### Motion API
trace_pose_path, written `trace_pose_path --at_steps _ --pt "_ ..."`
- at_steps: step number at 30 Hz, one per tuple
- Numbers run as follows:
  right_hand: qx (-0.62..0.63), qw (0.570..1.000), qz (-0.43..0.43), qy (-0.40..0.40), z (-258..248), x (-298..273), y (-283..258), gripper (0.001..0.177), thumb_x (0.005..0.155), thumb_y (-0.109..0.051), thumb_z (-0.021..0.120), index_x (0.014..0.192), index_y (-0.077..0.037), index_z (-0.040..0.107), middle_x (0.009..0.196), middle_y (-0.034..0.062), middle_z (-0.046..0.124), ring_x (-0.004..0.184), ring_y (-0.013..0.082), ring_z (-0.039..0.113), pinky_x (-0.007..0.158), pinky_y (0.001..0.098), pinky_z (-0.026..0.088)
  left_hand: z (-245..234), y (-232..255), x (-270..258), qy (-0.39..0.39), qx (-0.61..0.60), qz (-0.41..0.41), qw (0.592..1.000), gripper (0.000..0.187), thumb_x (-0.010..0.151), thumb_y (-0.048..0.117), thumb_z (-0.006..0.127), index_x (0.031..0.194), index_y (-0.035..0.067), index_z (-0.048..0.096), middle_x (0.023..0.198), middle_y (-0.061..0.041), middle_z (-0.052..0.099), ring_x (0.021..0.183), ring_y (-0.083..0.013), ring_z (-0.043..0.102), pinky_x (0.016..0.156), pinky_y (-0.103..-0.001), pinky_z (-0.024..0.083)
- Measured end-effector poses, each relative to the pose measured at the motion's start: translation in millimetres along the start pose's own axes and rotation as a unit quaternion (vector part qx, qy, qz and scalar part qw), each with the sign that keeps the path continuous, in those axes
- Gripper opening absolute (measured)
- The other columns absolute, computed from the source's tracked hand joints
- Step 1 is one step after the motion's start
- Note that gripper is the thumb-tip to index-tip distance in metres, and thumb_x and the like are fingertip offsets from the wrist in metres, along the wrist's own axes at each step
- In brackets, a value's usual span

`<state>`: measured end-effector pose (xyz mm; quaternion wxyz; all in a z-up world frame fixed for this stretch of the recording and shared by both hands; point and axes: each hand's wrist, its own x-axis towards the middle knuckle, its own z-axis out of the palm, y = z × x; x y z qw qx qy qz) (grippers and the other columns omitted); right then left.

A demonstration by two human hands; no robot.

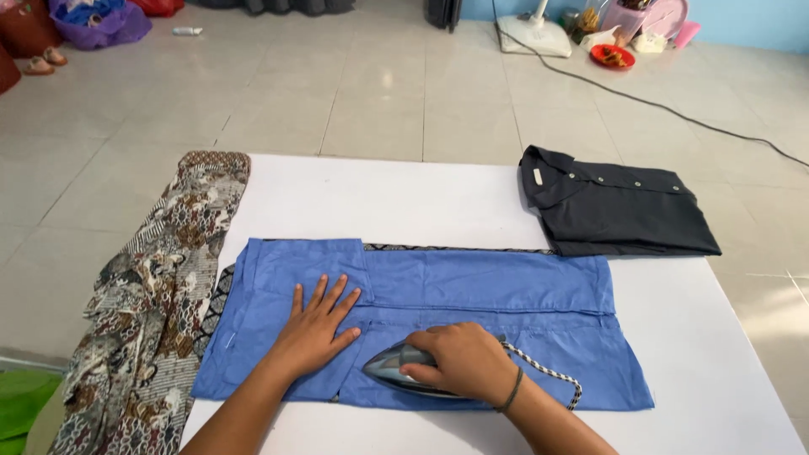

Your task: The recorder irons a blue button-down shirt on a table and begins to fold it.

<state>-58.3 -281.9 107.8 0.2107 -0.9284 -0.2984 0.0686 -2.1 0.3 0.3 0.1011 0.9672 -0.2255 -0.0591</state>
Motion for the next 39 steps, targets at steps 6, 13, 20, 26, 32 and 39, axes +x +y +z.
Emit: trace_pose_path --at_steps 6,13,20,26,32,39 --pt "-0.029 0.998 0.057 -0.019 2 0 -3 0.043 0.092 -0.052 0.064 0.107 -0.013 0.071 0.083 0.0097 0.073 0.074 0.0324 0.07 0.065 0.0446 0.055 0 2 1 -0.017 0.013 -0.008 1.0 0.076 0.094 0.061 0.05 0.158 0.026 0.029 0.169 -0.006 0.012 0.155 -0.0349 0.004 0.119 -0.065 -0.003" --pt "-0.038 0.999 0.013 -0.003 7 0 0 0.042 0.09 -0.051 0.066 0.106 -0.013 0.072 0.083 0.0089 0.074 0.075 0.031 0.071 0.063 0.044 0.055 -3 2 0 -0.023 0.004 -0.01 1.0 0.075 0.095 0.063 0.047 0.159 0.028 0.028 0.17 -0.005 0.01 0.156 -0.033 0.0 0.12 -0.064 -0.005" --pt "0.009 0.999 -0.049 -0.005 -2 1 1 0.042 0.087 -0.049 0.068 0.107 -0.013 0.074 0.085 0.0073 0.077 0.073 0.0295 0.073 0.06 0.0424 0.056 -3 3 1 -0.044 0.001 -0.026 0.999 0.075 0.095 0.063 0.048 0.158 0.027 0.027 0.169 -0.005 0.008 0.156 -0.0322 0.0 0.12 -0.063 -0.006" --pt "-0.043 0.997 0.066 -0.021 -1 3 -1 0.043 0.092 -0.053 0.063 0.109 -0.013 0.071 0.085 0.0072 0.073 0.073 0.0294 0.071 0.063 0.0415 0.056 -1 0 -1 -0.007 -0.004 -0.001 1.0 0.076 0.095 0.061 0.05 0.158 0.025 0.029 0.169 -0.006 0.011 0.156 -0.0338 0.002 0.12 -0.063 -0.004" --pt "-0.019 0.999 0.015 -0.035 -9 0 2 0.044 0.088 -0.049 0.067 0.114 -0.014 0.072 0.087 0.0081 0.075 0.077 0.031 0.072 0.066 0.044 0.055 -7 5 -1 -0.042 -0.002 -0.024 0.999 0.075 0.094 0.062 0.049 0.158 0.027 0.029 0.17 -0.004 0.01 0.156 -0.032 0.0 0.121 -0.062 -0.006" --pt "-0.017 0.998 0.026 -0.049 -5 2 1 0.044 0.089 -0.051 0.065 0.115 -0.016 0.072 0.087 0.0059 0.075 0.076 0.0278 0.072 0.064 0.042 0.056 -8 6 0 -0.044 -0.001 -0.031 0.999 0.075 0.095 0.063 0.047 0.158 0.029 0.028 0.17 -0.003 0.01 0.156 -0.0302 0.0 0.121 -0.061 -0.007"
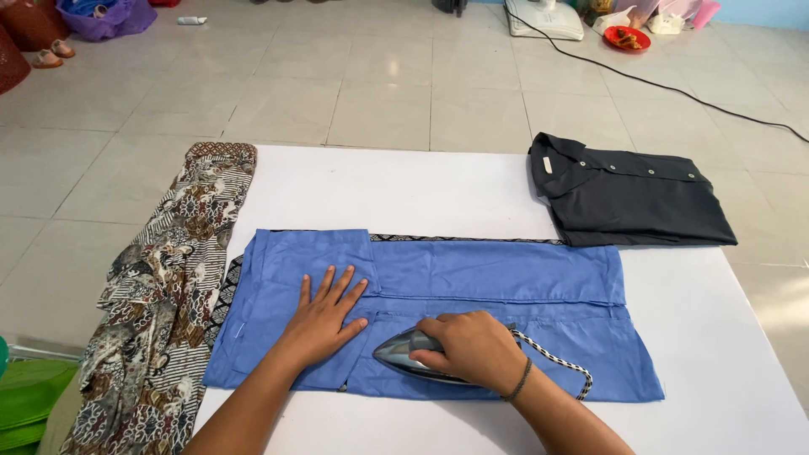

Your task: The recorder irons a blue button-down shirt on a table and begins to fold it.

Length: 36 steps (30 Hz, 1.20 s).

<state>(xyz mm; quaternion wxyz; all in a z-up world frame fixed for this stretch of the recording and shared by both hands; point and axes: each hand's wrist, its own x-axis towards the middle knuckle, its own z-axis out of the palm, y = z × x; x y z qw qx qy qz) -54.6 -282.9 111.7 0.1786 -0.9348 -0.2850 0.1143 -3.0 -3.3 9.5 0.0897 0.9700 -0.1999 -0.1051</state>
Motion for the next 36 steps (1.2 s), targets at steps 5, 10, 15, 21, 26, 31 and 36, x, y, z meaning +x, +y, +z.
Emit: trace_pose_path --at_steps 5,10,15,21,26,31,36 --pt "-0.021 1.0 0.008 0.015 4 -1 2 0.044 0.092 -0.054 0.064 0.112 -0.016 0.072 0.082 0.0053 0.074 0.071 0.0262 0.071 0.06 0.0406 0.056 2 -1 1 -0.003 0.003 -0.001 1.0 0.075 0.094 0.063 0.048 0.158 0.029 0.027 0.17 -0.003 0.009 0.156 -0.0305 -0.001 0.121 -0.061 -0.008" --pt "-0.016 0.999 -0.003 0.029 2 -1 0 0.043 0.09 -0.054 0.065 0.11 -0.016 0.073 0.081 0.0058 0.074 0.069 0.0273 0.071 0.059 0.0414 0.055 6 -4 0 0.02 0.008 0.017 1.0 0.076 0.095 0.063 0.048 0.158 0.027 0.029 0.17 -0.005 0.01 0.156 -0.0319 0.0 0.12 -0.062 -0.006" --pt "-0.023 0.999 0.018 0.013 3 1 1 0.044 0.09 -0.054 0.064 0.112 -0.016 0.072 0.083 0.0067 0.074 0.071 0.0278 0.072 0.06 0.0413 0.056 0 1 0 0.0 0.007 0.0 1.0 0.075 0.094 0.063 0.048 0.158 0.028 0.028 0.17 -0.004 0.009 0.156 -0.0311 0.0 0.121 -0.062 -0.006" --pt "-0.018 1.0 0.018 0.014 0 1 0 0.045 0.09 -0.054 0.063 0.112 -0.016 0.072 0.085 0.007 0.075 0.075 0.029 0.072 0.063 0.0424 0.056 8 -5 1 0.032 -0.007 0.024 0.999 0.075 0.095 0.061 0.05 0.158 0.026 0.03 0.17 -0.006 0.011 0.156 -0.0332 0.002 0.12 -0.063 -0.004" --pt "-0.031 0.999 0.027 0.003 -3 2 3 0.045 0.091 -0.055 0.062 0.113 -0.016 0.071 0.089 0.0082 0.075 0.081 0.0305 0.072 0.068 0.0435 0.056 8 -7 -1 0.042 -0.01 0.029 0.999 0.075 0.095 0.06 0.051 0.158 0.025 0.032 0.17 -0.007 0.012 0.156 -0.0342 0.002 0.12 -0.064 -0.003" --pt "-0.011 0.999 0.019 -0.026 -5 -2 2 0.047 0.09 -0.055 0.06 0.117 -0.017 0.07 0.095 0.0079 0.076 0.085 0.031 0.072 0.07 0.0445 0.056 8 -6 0 0.036 -0.012 0.03 0.999 0.075 0.095 0.062 0.049 0.158 0.025 0.031 0.17 -0.007 0.012 0.156 -0.0339 0.002 0.12 -0.064 -0.004" --pt "-0.018 0.999 0.03 -0.037 -4 -1 1 0.05 0.091 -0.057 0.059 0.121 -0.017 0.069 0.095 0.008 0.075 0.084 0.0299 0.072 0.07 0.0434 0.057 8 -6 0 0.035 -0.007 0.032 0.999 0.075 0.095 0.062 0.048 0.158 0.025 0.031 0.17 -0.007 0.012 0.156 -0.0342 0.002 0.12 -0.064 -0.004"
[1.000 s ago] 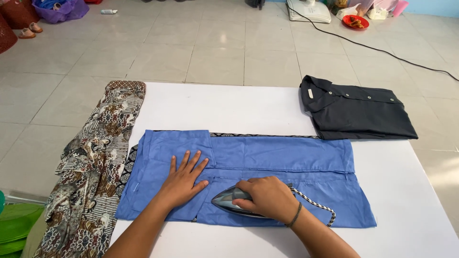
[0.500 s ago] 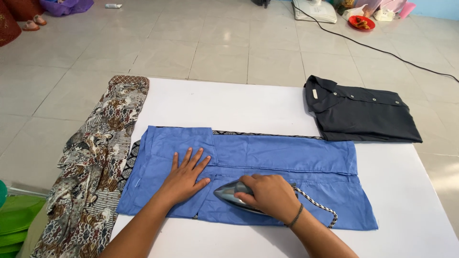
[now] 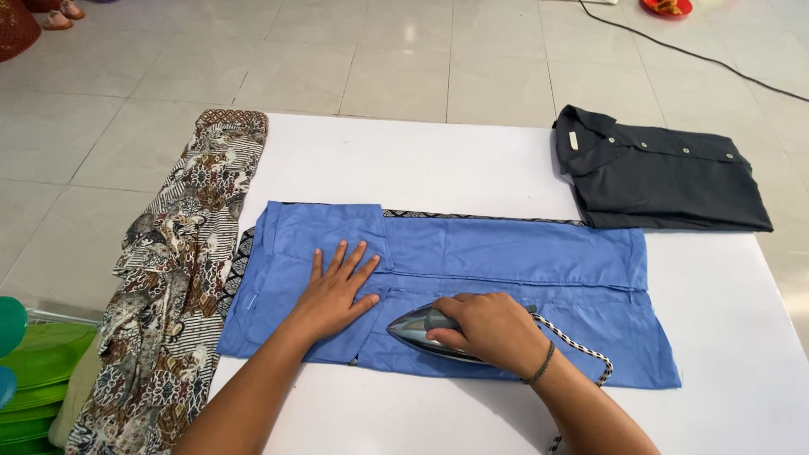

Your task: The recorder irons a blue button-down shirt on a table and begins to fold it.

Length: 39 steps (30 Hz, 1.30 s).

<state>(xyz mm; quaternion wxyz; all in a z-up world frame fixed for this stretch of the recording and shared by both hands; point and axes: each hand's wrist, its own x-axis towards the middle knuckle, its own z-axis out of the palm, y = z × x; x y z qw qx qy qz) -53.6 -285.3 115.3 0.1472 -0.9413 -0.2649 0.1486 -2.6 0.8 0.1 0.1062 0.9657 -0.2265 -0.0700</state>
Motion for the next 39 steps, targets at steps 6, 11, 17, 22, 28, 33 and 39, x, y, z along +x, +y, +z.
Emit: trace_pose_path --at_steps 6,11,17,22,28,33,39 --pt "0.01 0.998 -0.048 0.045 5 -1 1 0.047 0.091 -0.053 0.061 0.115 -0.013 0.07 0.092 0.0081 0.076 0.082 0.0302 0.072 0.067 0.0434 0.056 0 0 0 0.004 0.006 0.001 1.0 0.075 0.095 0.062 0.049 0.158 0.025 0.031 0.169 -0.007 0.012 0.155 -0.0351 0.004 0.119 -0.065 -0.003" --pt "0.006 1.0 -0.01 -0.004 -1 0 -4 0.044 0.09 -0.051 0.062 0.118 -0.017 0.069 0.092 0.0079 0.075 0.083 0.03 0.072 0.069 0.0439 0.055 1 -1 0 0.013 0.009 0.005 1.0 0.076 0.095 0.061 0.05 0.158 0.024 0.031 0.169 -0.008 0.013 0.155 -0.0363 0.005 0.119 -0.066 -0.002" --pt "0.027 0.999 -0.017 0.023 -7 -6 3 0.041 0.089 -0.05 0.063 0.112 -0.018 0.072 0.086 0.009 0.076 0.08 0.033 0.071 0.068 0.0466 0.054 -3 1 -1 0.0 0.004 -0.006 1.0 0.075 0.095 0.06 0.052 0.158 0.024 0.031 0.169 -0.008 0.013 0.156 -0.0353 0.004 0.12 -0.065 -0.002" --pt "-0.008 0.997 0.041 0.071 7 -7 5 0.042 0.092 -0.054 0.062 0.103 -0.014 0.07 0.084 0.0084 0.074 0.077 0.0328 0.07 0.067 0.0458 0.055 -3 1 0 0.004 -0.008 0.0 1.0 0.074 0.096 0.059 0.052 0.157 0.024 0.032 0.17 -0.007 0.012 0.156 -0.0351 0.003 0.12 -0.065 -0.003" --pt "0.021 0.996 -0.046 0.078 1 -15 15 0.039 0.088 -0.05 0.066 0.104 -0.014 0.072 0.08 0.0084 0.074 0.072 0.0337 0.07 0.062 0.0464 0.054 -13 9 -1 -0.038 0.006 -0.028 0.999 0.075 0.096 0.06 0.051 0.158 0.027 0.027 0.17 -0.005 0.008 0.156 -0.0336 0.001 0.121 -0.064 -0.004" --pt "-0.008 0.994 0.035 0.106 6 -15 21 0.04 0.09 -0.053 0.064 0.101 -0.015 0.072 0.081 0.0072 0.073 0.072 0.031 0.07 0.063 0.0447 0.055 -10 8 -1 -0.022 0.007 -0.021 1.0 0.075 0.096 0.06 0.05 0.159 0.028 0.027 0.17 -0.004 0.01 0.156 -0.0328 0.002 0.121 -0.063 -0.004" --pt "0.034 0.998 0.033 0.045 -3 -20 26 0.043 0.086 -0.055 0.066 0.107 -0.018 0.075 0.081 0.0057 0.076 0.072 0.0272 0.072 0.064 0.0421 0.056 -14 10 0 -0.039 0.013 -0.034 0.999 0.075 0.096 0.061 0.049 0.159 0.029 0.025 0.17 -0.003 0.009 0.156 -0.0317 0.001 0.121 -0.062 -0.005"
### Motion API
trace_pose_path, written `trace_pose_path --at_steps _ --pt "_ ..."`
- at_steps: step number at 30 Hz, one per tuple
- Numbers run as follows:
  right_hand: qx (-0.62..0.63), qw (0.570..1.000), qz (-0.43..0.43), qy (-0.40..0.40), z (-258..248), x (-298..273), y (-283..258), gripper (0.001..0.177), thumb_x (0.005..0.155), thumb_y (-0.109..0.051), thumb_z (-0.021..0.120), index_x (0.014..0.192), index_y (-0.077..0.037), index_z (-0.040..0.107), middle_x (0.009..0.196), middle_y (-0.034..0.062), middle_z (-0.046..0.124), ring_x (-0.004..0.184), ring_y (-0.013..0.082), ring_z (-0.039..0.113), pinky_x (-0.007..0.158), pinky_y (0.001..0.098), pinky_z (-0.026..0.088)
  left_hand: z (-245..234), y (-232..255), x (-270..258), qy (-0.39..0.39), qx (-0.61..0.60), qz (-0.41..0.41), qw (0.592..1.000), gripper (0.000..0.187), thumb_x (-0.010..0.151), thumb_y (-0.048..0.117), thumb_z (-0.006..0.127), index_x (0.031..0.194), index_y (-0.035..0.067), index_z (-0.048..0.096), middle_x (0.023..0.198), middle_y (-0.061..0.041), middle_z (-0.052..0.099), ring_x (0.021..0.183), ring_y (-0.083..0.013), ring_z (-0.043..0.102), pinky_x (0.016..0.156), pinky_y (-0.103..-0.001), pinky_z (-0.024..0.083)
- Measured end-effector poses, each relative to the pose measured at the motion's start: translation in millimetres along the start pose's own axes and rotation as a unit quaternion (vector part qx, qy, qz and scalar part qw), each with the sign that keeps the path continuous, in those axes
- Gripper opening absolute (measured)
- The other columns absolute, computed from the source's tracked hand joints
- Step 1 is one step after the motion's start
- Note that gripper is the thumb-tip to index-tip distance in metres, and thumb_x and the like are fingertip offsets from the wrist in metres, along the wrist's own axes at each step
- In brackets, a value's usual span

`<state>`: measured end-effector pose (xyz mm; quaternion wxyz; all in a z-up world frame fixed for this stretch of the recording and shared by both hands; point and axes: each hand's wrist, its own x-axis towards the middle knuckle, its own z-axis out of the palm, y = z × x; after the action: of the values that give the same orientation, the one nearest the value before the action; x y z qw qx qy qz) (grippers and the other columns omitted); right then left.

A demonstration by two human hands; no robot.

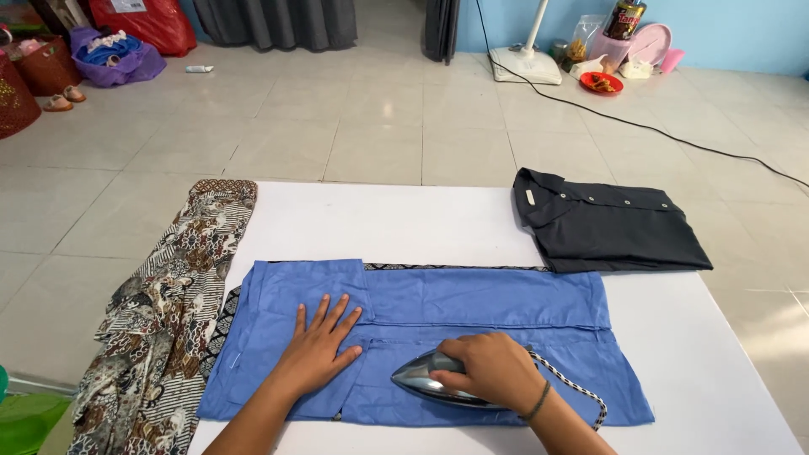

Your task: The recorder irons a blue button-down shirt on a table and begins to fold it.

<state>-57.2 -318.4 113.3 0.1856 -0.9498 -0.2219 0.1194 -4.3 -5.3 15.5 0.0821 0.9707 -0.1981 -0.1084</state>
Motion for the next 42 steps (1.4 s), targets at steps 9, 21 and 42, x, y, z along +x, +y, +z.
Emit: trace_pose_path --at_steps 9,21,42 --pt "-0.021 0.998 0.05 0.007 -3 -6 14 0.043 0.086 -0.056 0.065 0.109 -0.021 0.075 0.082 0.0043 0.076 0.072 0.0262 0.073 0.063 0.0407 0.056 0 0 -1 -0.004 -0.004 -0.004 1.0 0.075 0.095 0.063 0.048 0.159 0.029 0.026 0.17 -0.003 0.01 0.157 -0.0304 -0.001 0.122 -0.061 -0.006" --pt "-0.027 0.985 0.168 -0.003 -35 -42 57 0.041 0.082 -0.056 0.068 0.107 -0.024 0.079 0.077 0.0044 0.078 0.071 0.0241 0.074 0.066 0.0381 0.057 9 -5 1 0.008 0.015 0.006 1.0 0.076 0.095 0.064 0.047 0.159 0.029 0.025 0.17 -0.002 0.009 0.156 -0.0298 0.0 0.121 -0.061 -0.005" --pt "0.032 0.956 0.292 -0.013 -37 -85 131 0.04 0.07 -0.046 0.083 0.096 -0.016 0.086 0.066 0.0056 0.083 0.055 0.0175 0.076 0.059 0.0296 0.06 6 2 6 -0.009 0.027 -0.017 0.999 0.078 0.093 0.07 0.042 0.159 0.034 0.024 0.17 0.002 0.009 0.156 -0.0258 0.0 0.122 -0.059 -0.006"
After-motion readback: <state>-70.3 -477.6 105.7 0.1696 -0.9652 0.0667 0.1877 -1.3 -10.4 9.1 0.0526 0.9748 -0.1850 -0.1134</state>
